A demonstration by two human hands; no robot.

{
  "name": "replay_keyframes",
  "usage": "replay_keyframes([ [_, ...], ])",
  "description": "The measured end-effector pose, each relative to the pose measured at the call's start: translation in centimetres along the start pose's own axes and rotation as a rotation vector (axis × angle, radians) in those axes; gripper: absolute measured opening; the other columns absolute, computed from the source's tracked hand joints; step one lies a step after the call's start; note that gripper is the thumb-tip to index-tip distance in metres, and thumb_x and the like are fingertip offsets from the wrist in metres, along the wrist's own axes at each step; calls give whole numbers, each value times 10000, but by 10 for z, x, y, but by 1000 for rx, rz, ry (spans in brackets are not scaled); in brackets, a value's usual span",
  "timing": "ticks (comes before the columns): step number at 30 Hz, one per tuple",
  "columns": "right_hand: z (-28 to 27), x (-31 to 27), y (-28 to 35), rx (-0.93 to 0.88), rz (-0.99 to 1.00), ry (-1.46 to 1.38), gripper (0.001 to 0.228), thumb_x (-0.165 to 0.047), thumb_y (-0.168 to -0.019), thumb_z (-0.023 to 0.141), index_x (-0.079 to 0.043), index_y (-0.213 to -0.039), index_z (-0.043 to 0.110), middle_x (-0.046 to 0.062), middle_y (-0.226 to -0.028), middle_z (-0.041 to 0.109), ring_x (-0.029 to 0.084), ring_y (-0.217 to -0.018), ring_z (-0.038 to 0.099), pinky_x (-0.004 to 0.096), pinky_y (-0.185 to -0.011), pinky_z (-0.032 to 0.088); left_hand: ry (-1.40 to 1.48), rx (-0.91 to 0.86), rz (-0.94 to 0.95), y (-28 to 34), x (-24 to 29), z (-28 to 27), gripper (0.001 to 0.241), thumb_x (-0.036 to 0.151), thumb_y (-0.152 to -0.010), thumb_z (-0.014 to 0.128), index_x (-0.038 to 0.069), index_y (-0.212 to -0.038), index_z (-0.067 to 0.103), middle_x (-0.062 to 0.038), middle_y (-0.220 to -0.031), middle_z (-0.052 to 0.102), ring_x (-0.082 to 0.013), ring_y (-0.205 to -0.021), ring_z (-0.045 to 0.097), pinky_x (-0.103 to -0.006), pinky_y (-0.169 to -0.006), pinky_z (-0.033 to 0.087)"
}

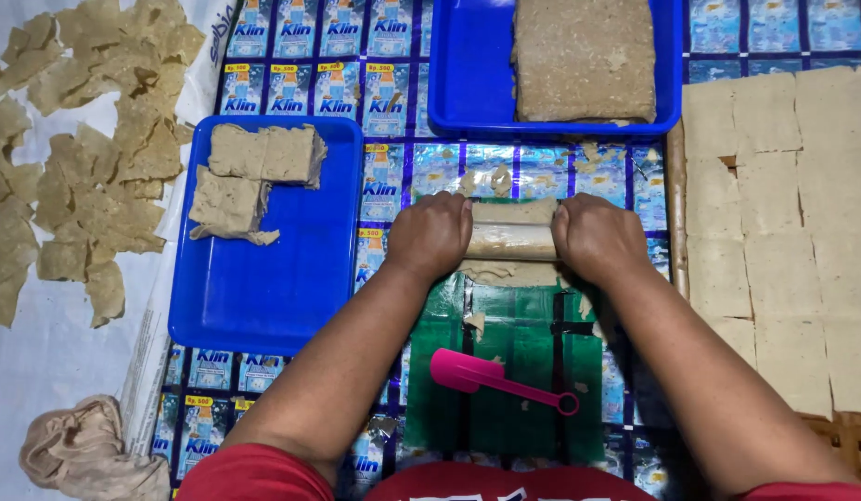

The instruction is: Rolling out a paste-like dough and cutting it into rectangular pieces using a small scraper tool.

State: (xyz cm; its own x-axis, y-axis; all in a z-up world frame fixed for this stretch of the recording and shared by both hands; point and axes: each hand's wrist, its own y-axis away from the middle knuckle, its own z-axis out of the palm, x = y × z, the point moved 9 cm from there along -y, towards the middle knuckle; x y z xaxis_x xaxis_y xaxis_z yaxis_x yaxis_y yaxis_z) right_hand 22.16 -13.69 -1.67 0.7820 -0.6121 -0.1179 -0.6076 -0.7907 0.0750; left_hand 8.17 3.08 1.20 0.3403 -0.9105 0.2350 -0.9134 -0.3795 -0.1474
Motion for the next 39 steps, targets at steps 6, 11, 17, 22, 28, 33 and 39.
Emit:
replay_keyframes([
  [6, 3, -1, 15, 225, -3, 46, 287, -391, -1035, 401, -220, -985, 626, -4, -918, 615, 222, -964, 680, 386, -796, 574, -141, 226, 70, 4, 1, 9, 298, 389, -1003, 391, 215, -846, 575, -1, -721, 568, -246, -762, 679, -384, -628, 562],
  [11, -29, 3, -12, 220, -55, -36, 361, -402, -1013, 511, -102, -1204, 575, 151, -1252, 567, 400, -1177, 606, 668, -1071, 274, -45, 27, 12, -9, 9, -32, 374, 295, -903, 464, 72, -1200, 505, -167, -1205, 488, -362, -1187, 479, -524, -991, 340],
  [17, -22, -8, -6, 103, 27, -238, 591, -375, -1097, 352, -136, -1637, 347, 272, -1721, 111, 437, -1589, 44, 773, -1130, -94, -10, -224, -61, -3, 7, -17, 792, 310, -879, 402, 114, -1631, 248, -226, -1713, 101, -396, -1589, 40, -671, -1214, 11],
  [22, -18, -15, 12, 5, 42, -230, 617, -359, -1080, 299, -145, -1658, 278, 254, -1725, 85, 384, -1601, 27, 730, -1167, -88, -12, -235, -52, 11, 13, -13, 728, 317, -927, 348, 124, -1626, 286, -199, -1704, 185, -366, -1585, 125, -668, -1209, 45],
  [28, -5, -20, 34, 38, -17, -161, 662, -407, -1060, 297, -95, -1643, 288, 250, -1719, 98, 351, -1603, 57, 686, -1211, 13, -34, -247, -57, 38, 16, -8, 687, 380, -969, 323, 97, -1595, 334, -202, -1677, 249, -337, -1568, 196, -646, -1204, 112],
  [33, -12, -33, 65, 192, -60, -112, 617, -395, -1104, 353, 1, -1569, 439, 286, -1694, 203, 383, -1578, 195, 604, -1223, 172, 0, -122, 6, 70, 28, -19, 623, 369, -1036, 345, 27, -1556, 375, -282, -1622, 319, -416, -1524, 289, -634, -1183, 208],
  [39, -9, -49, 123, 317, -110, -101, 685, -393, -1065, 422, 44, -1585, 338, 323, -1650, 280, 424, -1540, 270, 542, -1215, 251, 44, -107, 38, 125, 46, -16, 597, 342, -1077, 309, -13, -1558, 324, -293, -1613, 317, -409, -1517, 285, -544, -1193, 220],
])
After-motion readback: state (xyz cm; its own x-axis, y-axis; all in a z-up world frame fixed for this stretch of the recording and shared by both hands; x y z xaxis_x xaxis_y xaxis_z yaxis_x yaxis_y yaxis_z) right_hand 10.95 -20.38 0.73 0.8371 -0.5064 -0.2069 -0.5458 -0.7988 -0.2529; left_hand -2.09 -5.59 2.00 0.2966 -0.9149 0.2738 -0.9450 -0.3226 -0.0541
